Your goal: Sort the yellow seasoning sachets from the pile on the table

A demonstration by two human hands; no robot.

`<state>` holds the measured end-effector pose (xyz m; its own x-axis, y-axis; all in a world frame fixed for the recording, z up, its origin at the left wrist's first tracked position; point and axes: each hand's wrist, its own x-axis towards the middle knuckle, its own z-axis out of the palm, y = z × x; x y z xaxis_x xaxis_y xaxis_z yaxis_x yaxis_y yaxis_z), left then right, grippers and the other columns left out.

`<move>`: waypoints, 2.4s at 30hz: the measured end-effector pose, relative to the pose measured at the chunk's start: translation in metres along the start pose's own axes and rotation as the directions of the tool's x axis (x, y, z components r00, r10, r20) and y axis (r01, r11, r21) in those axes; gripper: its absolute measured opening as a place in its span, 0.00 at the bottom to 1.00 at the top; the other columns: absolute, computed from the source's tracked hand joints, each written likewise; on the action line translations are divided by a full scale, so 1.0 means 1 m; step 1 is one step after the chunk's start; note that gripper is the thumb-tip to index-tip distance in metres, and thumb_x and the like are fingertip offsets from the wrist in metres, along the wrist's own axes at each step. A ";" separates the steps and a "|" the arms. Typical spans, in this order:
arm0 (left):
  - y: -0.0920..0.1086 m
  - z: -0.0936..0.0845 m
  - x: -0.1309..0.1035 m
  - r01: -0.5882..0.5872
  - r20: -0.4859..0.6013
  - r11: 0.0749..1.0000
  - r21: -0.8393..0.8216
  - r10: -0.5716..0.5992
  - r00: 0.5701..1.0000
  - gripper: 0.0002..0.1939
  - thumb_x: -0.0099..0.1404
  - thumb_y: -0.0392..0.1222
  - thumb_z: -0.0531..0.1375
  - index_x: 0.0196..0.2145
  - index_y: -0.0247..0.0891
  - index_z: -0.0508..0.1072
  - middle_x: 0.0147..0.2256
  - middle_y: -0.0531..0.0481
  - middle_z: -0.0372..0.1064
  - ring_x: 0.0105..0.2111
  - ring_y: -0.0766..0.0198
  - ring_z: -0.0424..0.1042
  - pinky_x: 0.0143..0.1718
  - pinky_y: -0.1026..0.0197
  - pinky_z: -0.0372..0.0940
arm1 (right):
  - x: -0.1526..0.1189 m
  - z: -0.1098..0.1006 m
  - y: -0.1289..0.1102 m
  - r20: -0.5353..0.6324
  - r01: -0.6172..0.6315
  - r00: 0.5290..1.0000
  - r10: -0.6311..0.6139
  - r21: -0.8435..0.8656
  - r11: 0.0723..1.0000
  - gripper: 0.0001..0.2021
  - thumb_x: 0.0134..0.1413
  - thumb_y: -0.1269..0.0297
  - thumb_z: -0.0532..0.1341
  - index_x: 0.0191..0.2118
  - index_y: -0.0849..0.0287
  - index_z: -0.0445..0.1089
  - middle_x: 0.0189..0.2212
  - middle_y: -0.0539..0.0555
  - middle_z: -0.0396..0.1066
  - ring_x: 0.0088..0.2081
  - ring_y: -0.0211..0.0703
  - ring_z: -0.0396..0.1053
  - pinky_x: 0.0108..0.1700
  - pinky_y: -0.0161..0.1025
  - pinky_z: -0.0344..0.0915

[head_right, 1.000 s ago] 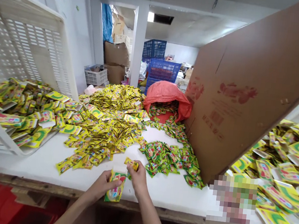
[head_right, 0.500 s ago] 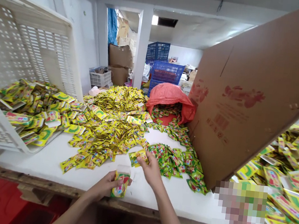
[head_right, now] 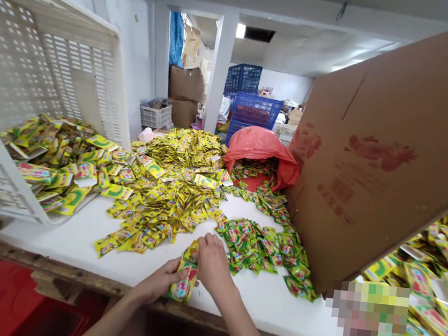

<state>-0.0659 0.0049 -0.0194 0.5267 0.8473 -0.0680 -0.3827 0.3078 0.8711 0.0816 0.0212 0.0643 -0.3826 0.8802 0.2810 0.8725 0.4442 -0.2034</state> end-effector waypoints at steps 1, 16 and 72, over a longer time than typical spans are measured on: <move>0.000 0.000 0.000 -0.006 -0.001 1.000 -0.003 0.006 1.000 0.22 0.53 0.45 0.63 0.44 0.34 0.66 0.36 0.44 0.72 0.31 0.59 0.72 0.34 0.58 0.64 | 0.001 -0.001 -0.002 0.010 0.000 1.000 0.000 -0.039 0.999 0.04 0.48 0.74 0.57 0.32 0.59 0.63 0.33 0.55 0.63 0.38 0.47 0.59 0.41 0.40 0.55; 0.003 0.001 -0.001 -0.007 0.011 1.000 -0.021 0.007 1.000 0.26 0.52 0.47 0.63 0.46 0.34 0.65 0.35 0.44 0.71 0.31 0.59 0.72 0.35 0.57 0.63 | -0.002 -0.013 -0.010 0.085 0.055 0.995 -0.043 -0.141 0.989 0.03 0.49 0.71 0.57 0.33 0.60 0.63 0.33 0.56 0.62 0.38 0.47 0.58 0.40 0.40 0.52; 0.017 0.008 -0.010 -0.078 -0.046 0.991 0.110 0.084 0.995 0.21 0.53 0.47 0.62 0.43 0.34 0.69 0.35 0.46 0.71 0.36 0.59 0.68 0.39 0.59 0.60 | -0.024 0.005 0.004 -0.131 -0.069 0.984 0.121 0.346 0.936 0.06 0.52 0.61 0.58 0.35 0.51 0.71 0.43 0.52 0.63 0.47 0.47 0.57 0.47 0.44 0.53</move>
<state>-0.0716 -0.0019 -0.0005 0.4574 0.8891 -0.0169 -0.3371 0.1910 0.9219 0.0928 0.0026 0.0515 -0.2315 0.8979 0.3744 0.7377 0.4129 -0.5342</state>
